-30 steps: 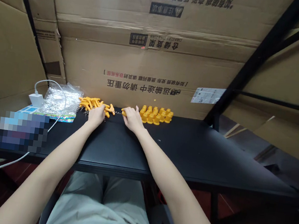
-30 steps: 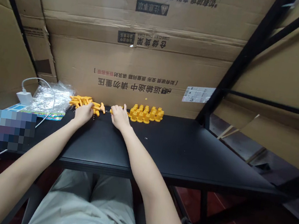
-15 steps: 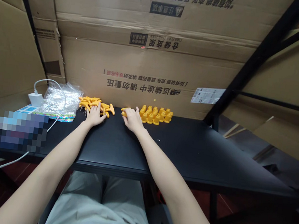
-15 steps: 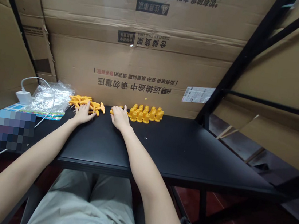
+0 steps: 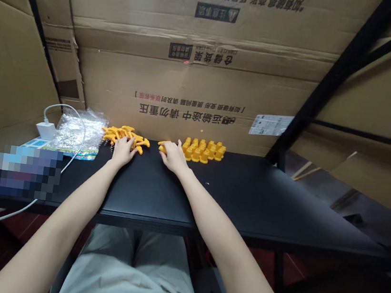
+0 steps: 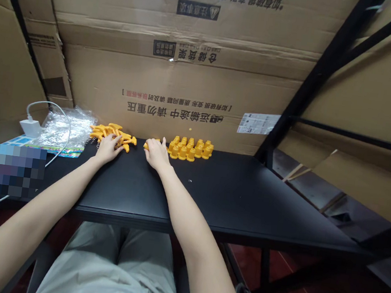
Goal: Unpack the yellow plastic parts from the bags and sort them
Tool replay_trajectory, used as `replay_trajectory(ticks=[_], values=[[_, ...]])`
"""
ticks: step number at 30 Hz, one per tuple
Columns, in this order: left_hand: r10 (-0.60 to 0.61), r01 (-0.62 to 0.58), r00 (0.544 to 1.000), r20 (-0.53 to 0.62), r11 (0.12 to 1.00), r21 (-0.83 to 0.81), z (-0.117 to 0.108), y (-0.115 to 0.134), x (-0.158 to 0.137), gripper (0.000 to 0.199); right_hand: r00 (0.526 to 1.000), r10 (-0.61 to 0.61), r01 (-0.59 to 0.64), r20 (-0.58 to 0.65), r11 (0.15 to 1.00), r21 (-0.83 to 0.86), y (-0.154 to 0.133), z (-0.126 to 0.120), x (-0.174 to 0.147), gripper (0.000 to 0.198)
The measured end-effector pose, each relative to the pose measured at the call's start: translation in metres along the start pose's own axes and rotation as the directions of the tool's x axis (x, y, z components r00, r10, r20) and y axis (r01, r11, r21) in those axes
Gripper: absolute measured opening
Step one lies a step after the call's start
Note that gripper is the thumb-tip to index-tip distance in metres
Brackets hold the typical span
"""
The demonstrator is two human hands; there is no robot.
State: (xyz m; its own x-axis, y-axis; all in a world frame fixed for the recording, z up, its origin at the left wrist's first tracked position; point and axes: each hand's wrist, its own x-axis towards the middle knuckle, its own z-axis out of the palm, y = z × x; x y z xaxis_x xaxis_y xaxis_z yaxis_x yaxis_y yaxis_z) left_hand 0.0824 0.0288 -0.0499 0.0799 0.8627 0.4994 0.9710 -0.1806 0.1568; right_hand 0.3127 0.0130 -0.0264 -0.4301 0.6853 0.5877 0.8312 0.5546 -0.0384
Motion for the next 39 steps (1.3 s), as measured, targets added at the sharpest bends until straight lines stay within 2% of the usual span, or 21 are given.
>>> replay_trajectory(ticks=[5, 12, 15, 18, 21, 24, 26, 29, 31, 33, 35, 39], values=[[0.036, -0.037, 0.999, -0.025, 0.999, -0.026, 0.005, -0.003, 0.002, 0.047, 0.999, 0.015, -0.015, -0.031, 1.0, 0.001, 0.0, -0.002, 0.0, 0.016], [-0.009, 0.01, 0.993, 0.12, 1.0, -0.005, 0.003, 0.002, 0.0, 0.054, 0.997, 0.025, -0.024, -0.07, 1.0, 0.016, 0.001, 0.001, 0.0, 0.018], [-0.037, 0.037, 0.988, 0.149, 0.999, 0.006, 0.001, 0.006, -0.001, 0.056, 0.987, 0.059, -0.052, -0.151, 0.997, 0.052, 0.002, -0.004, 0.001, 0.021], [-0.06, 0.061, 0.981, 0.184, 0.998, 0.004, 0.0, 0.008, -0.002, 0.057, 0.94, 0.165, -0.142, -0.299, 0.985, 0.096, 0.011, -0.014, 0.003, 0.025], [-0.073, 0.074, 0.976, 0.207, 0.997, 0.004, -0.001, 0.01, -0.003, 0.059, 0.83, 0.348, -0.31, -0.437, 0.938, 0.158, 0.032, -0.024, 0.003, 0.031], [-0.082, 0.083, 0.973, 0.216, 0.997, 0.004, -0.001, 0.01, -0.003, 0.06, 0.624, 0.548, -0.497, -0.557, 0.828, 0.259, 0.062, -0.027, -0.001, 0.036], [-0.083, 0.083, 0.972, 0.222, 0.996, 0.006, -0.002, 0.011, -0.003, 0.061, 0.51, 0.635, -0.574, -0.58, 0.753, 0.321, 0.081, -0.024, -0.008, 0.036], [-0.079, 0.079, 0.969, 0.233, 0.997, 0.011, -0.002, 0.011, -0.003, 0.062, 0.345, 0.77, -0.674, -0.537, 0.601, 0.429, 0.103, -0.015, -0.022, 0.035], [-0.081, 0.08, 0.966, 0.245, 0.997, 0.015, -0.003, 0.011, -0.003, 0.062, 0.223, 0.861, -0.736, -0.456, 0.456, 0.501, 0.113, -0.008, -0.031, 0.033], [-0.084, 0.083, 0.963, 0.256, 0.996, 0.018, -0.004, 0.011, -0.003, 0.063, 0.129, 0.927, -0.768, -0.353, 0.318, 0.555, 0.121, -0.002, -0.036, 0.031], [-0.083, 0.082, 0.962, 0.259, 0.997, 0.017, -0.004, 0.012, -0.003, 0.063, 0.096, 0.957, -0.781, -0.272, 0.242, 0.576, 0.127, 0.003, -0.038, 0.03], [-0.079, 0.079, 0.965, 0.251, 0.997, 0.011, -0.003, 0.011, -0.003, 0.062, 0.108, 0.973, -0.808, -0.202, 0.204, 0.552, 0.138, 0.013, -0.038, 0.038]])
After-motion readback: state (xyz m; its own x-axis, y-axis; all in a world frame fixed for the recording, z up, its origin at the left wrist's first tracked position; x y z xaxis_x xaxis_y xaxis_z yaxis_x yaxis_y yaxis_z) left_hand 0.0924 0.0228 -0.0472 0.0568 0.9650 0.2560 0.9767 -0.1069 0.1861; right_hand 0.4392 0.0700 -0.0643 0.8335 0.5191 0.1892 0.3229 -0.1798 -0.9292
